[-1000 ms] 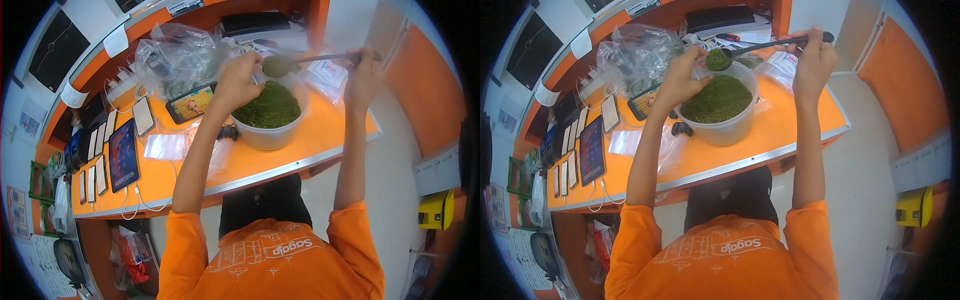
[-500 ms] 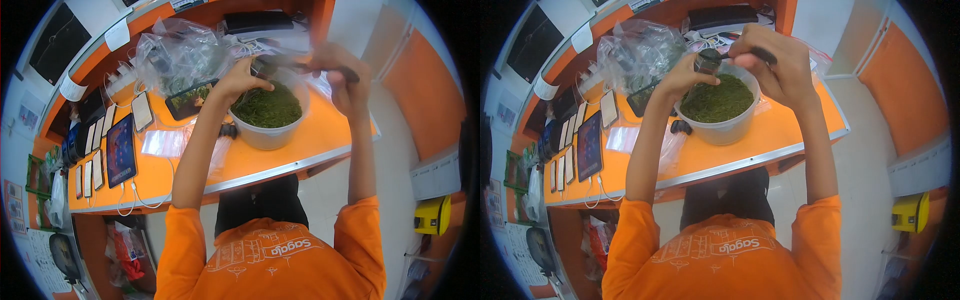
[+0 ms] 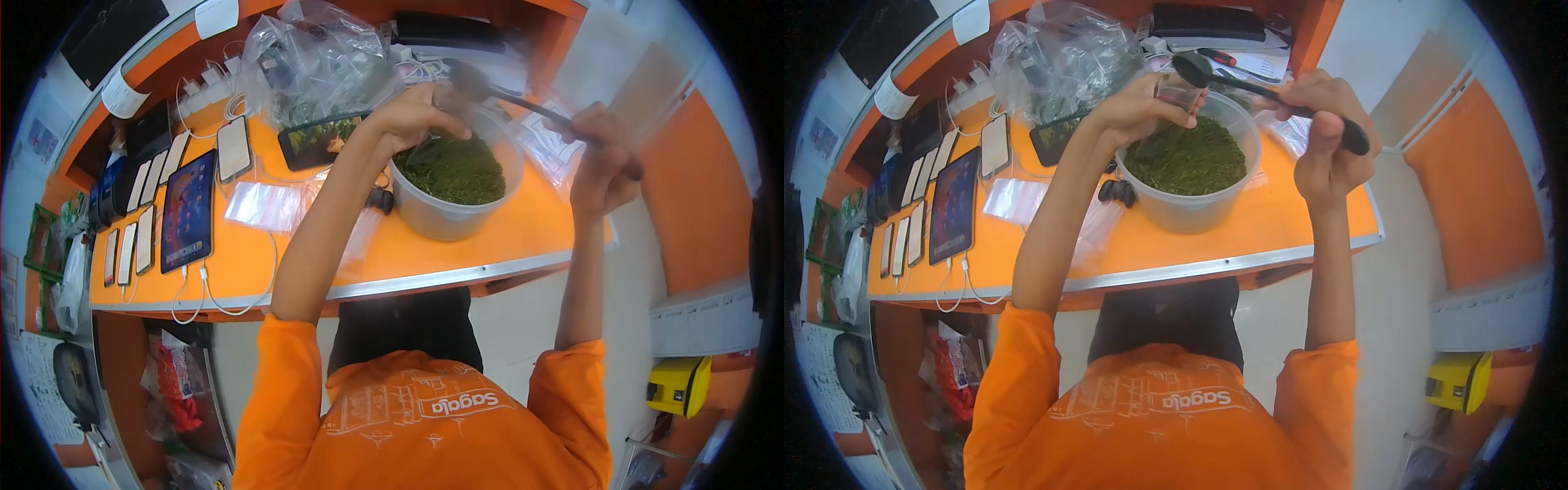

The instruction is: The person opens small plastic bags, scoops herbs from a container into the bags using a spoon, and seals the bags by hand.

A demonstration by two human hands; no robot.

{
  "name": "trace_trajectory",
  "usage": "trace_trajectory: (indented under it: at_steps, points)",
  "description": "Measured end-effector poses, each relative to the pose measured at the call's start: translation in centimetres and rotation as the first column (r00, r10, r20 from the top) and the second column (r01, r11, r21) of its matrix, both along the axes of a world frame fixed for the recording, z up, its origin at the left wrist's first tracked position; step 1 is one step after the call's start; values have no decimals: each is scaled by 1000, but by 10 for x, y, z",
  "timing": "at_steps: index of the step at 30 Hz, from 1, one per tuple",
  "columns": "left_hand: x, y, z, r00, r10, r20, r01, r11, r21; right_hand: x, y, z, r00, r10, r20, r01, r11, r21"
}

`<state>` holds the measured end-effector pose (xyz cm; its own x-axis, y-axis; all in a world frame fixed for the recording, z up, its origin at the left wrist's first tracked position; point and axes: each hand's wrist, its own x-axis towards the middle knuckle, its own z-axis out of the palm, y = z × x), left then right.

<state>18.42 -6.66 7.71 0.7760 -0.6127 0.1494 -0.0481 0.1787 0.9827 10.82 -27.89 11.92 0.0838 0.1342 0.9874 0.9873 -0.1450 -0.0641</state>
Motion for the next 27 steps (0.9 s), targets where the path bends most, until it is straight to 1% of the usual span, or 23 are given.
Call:
trace_trajectory:
  at_steps: [1,2,4,5,6,8,10,12,13,14,15,16,17,18,19,20,21,22,23,24,26,27]
  points:
    - [0,0,0,1000,-14,-1,14,1000,-5,-2,0,-3,996,-89,14,88,995,49]
    - [1,1,1,1000,-29,-3,29,1000,-10,-5,2,-5,992,-118,-51,125,976,175]
    - [1,2,1,999,-38,2,38,999,-24,-11,7,-8,970,-151,-190,218,886,409]
    - [0,2,2,999,-33,8,34,999,-33,-12,8,-5,966,-128,-222,227,832,506]
    - [-1,3,3,1000,-29,13,29,999,-43,-12,7,-4,948,-136,-287,274,806,525]
    - [-3,8,5,998,-57,-27,51,983,-177,-11,-2,-6,900,-144,-412,372,747,551]
    - [-4,10,6,995,-73,-61,53,958,-281,-5,-14,-21,804,-127,-581,433,795,425]
    - [-5,11,7,993,-73,-95,35,933,-359,1,-15,-29,721,-3,-693,337,875,348]
    - [-5,11,6,993,-80,-88,43,932,-361,-3,-16,-31,586,45,-809,279,926,253]
    - [-5,11,6,993,-87,-81,52,931,-361,-4,-15,-31,581,-172,-795,407,908,101]
    - [-6,11,6,993,-94,-72,62,931,-361,-5,-13,-32,548,-381,-745,530,847,-42]
    - [-6,11,6,995,-90,-47,69,938,-339,-4,-12,-33,488,-571,-660,643,747,-171]
    - [-7,11,5,996,-86,-22,75,946,-317,2,-21,-38,377,-712,-593,801,572,-178]
    - [-8,12,5,997,-82,3,79,952,-294,-1,-20,-33,419,-794,-441,845,518,-130]
    - [-8,12,5,995,-96,27,99,960,-261,-6,-17,-23,435,-857,-276,881,469,-69]
    - [-8,12,5,992,-112,49,120,966,-228,-11,-13,-13,423,-900,-105,905,425,3]
    - [-9,10,5,989,-132,67,143,971,-192,-16,-2,-3,514,-857,-24,846,512,-148]
    - [-10,7,5,986,-148,80,159,973,-167,-23,15,7,604,-796,39,766,566,-306]
    - [-10,3,5,982,-164,96,177,974,-140,-27,30,11,690,-719,82,667,589,-456]
    - [-11,0,6,977,-180,112,192,975,-113,-22,39,9,740,-671,41,581,608,-541]
    - [-13,-1,9,970,-185,154,198,978,-71,-9,42,6,815,-580,-1,428,602,-674]
    - [-14,1,8,968,-180,175,191,980,-51,-7,43,5,824,-564,-45,394,630,-670]
